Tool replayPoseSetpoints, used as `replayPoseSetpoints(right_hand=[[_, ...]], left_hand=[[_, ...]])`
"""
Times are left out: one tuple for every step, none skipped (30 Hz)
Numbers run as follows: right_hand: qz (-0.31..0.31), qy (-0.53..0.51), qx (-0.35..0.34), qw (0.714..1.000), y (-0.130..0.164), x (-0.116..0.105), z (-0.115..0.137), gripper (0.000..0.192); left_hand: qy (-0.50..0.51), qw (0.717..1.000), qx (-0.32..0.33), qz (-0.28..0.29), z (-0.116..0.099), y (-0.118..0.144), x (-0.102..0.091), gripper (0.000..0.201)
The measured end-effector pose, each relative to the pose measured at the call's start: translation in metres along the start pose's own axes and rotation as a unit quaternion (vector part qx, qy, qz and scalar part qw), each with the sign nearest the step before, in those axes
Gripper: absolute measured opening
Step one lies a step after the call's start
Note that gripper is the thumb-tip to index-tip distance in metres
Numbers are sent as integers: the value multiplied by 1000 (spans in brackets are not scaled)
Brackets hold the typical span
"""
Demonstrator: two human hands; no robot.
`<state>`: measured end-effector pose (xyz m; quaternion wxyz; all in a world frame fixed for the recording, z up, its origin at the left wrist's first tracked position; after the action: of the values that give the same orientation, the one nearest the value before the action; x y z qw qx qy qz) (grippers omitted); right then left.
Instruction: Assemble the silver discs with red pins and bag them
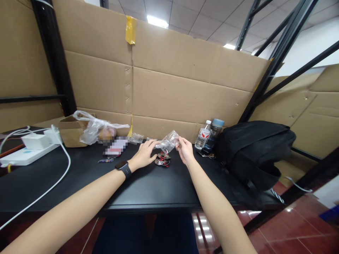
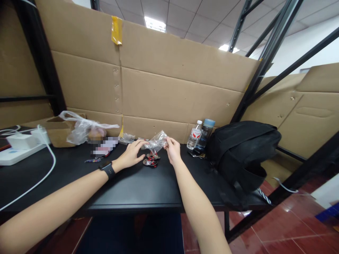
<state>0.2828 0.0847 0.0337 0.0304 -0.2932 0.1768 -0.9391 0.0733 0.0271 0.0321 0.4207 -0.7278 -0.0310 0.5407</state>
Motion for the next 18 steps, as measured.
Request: replayPoseSetpoints(right_hand=[[0, 0, 1, 1000, 0, 0, 0, 36], [4, 3, 4, 1000, 0, 1, -1, 35], [11, 7, 9, 1000, 1, 2, -3, 35], [20, 11, 16, 1000, 2, 4, -6, 35], [31, 15, 25, 999, 3, 6, -9, 35], [43, 18, 35, 998, 4, 9, -12, 35], [56, 24, 46, 997, 6, 12, -15, 36], [68, 31, 56, 996, 7, 15, -18, 37], [78, 40, 66, 994, 8, 17, -21, 38], [84, 55, 74, 992, 8, 18, -23, 39], [86, 77, 77, 990, 7, 16, -25, 41], [84, 109, 72, 988, 4, 13, -24, 41], [79, 154, 57, 983, 0, 7, -22, 41], [74, 210, 34, 974, -5, 1, -18, 38], [68, 278, 1, 958, -11, -7, -12, 34], [69, 355, -34, 932, -15, -13, -7, 28], [65, 430, -64, 898, -20, -20, -2, 22], [62, 495, -84, 863, -23, -28, 1, 21]], left_hand=[[-22, 1000, 2, -14, -3, 0, -5, 57], [-44, 999, 6, -30, -7, 0, -11, 60], [-64, 997, 12, -45, -11, 0, -16, 61], [-82, 995, 19, -58, -15, 0, -20, 60], [-99, 992, 29, -69, -19, 1, -22, 57], [-112, 990, 41, -75, -22, 1, -23, 52], [-121, 988, 56, -77, -25, 1, -23, 46], [-126, 986, 73, -75, -26, 1, -21, 39], [-129, 985, 87, -72, -27, 1, -20, 32], [-131, 984, 97, -71, -25, 0, -18, 28], [-133, 984, 97, -72, -21, 0, -18, 27], [-138, 984, 87, -76, -13, -2, -19, 27], [-144, 984, 67, -83, -4, -3, -21, 27], [-152, 983, 37, -92, 9, -5, -24, 27], [-160, 982, 2, -99, 24, -6, -27, 28], [-169, 980, -31, -104, 39, -7, -30, 29], [-178, 977, -61, -101, 54, -6, -31, 31], [-188, 974, -89, -93, 69, -6, -30, 33]])
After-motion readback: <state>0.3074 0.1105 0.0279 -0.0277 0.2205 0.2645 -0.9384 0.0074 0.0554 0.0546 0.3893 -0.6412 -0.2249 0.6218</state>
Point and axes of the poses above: each hand's wrist, its own y-axis away from the middle knuckle, its own x-axis out of the palm, z = x × y, the point moved 8 cm from there along -y, towards the middle knuckle, and after that the axes turned 13 degrees about -y, right-handed, at the moved point
